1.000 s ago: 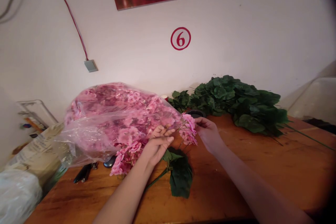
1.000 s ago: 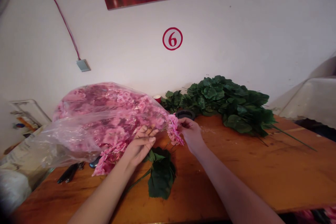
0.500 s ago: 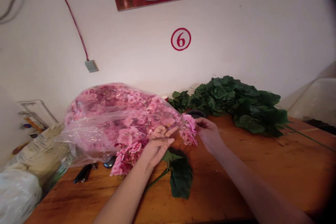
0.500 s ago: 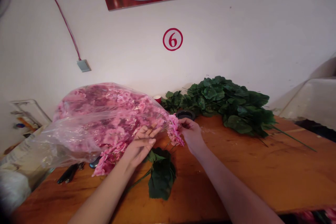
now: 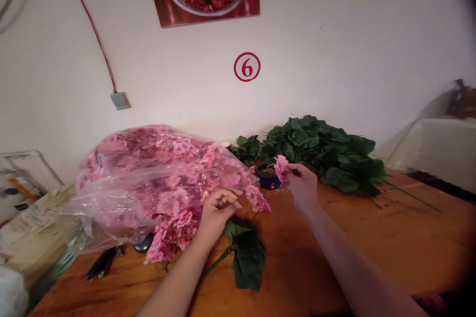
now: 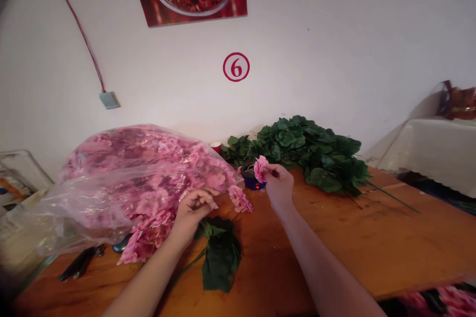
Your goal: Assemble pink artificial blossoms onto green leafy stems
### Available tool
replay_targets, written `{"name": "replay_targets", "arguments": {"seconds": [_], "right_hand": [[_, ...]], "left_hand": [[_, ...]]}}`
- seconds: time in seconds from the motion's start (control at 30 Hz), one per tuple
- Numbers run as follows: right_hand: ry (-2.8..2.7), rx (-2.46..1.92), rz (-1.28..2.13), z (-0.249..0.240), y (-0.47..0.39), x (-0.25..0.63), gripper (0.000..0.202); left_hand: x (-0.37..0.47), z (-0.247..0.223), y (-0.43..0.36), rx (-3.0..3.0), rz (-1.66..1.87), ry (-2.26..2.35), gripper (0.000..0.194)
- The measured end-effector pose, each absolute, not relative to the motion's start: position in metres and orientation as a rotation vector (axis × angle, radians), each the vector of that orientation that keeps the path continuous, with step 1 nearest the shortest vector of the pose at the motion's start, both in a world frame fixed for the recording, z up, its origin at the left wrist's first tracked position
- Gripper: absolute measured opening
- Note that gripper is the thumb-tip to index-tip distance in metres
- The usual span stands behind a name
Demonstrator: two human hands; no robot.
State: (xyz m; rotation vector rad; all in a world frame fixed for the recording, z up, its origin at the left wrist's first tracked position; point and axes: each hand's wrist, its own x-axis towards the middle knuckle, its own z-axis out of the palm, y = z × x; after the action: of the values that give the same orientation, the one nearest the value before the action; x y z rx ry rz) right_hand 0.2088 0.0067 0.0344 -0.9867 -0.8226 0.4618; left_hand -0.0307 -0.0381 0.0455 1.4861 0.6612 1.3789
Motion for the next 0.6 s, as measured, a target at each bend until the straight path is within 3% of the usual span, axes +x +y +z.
{"name": "replay_targets", "arguments": {"seconds": [0.33, 0.6], "right_hand": [[-1.037, -1.367, 0.162, 0.024, 0.024, 0.228, 0.023], [-1.168, -1.431, 0.058, 0.001, 0.051, 0.24, 0.026]], "left_hand": [[-0.03, 0.04, -0.038, 1.937, 1.381, 0.827, 0.013], [-0.024, 0.03, -0.042, 2.531, 1.157, 1.247, 0.015]]}}
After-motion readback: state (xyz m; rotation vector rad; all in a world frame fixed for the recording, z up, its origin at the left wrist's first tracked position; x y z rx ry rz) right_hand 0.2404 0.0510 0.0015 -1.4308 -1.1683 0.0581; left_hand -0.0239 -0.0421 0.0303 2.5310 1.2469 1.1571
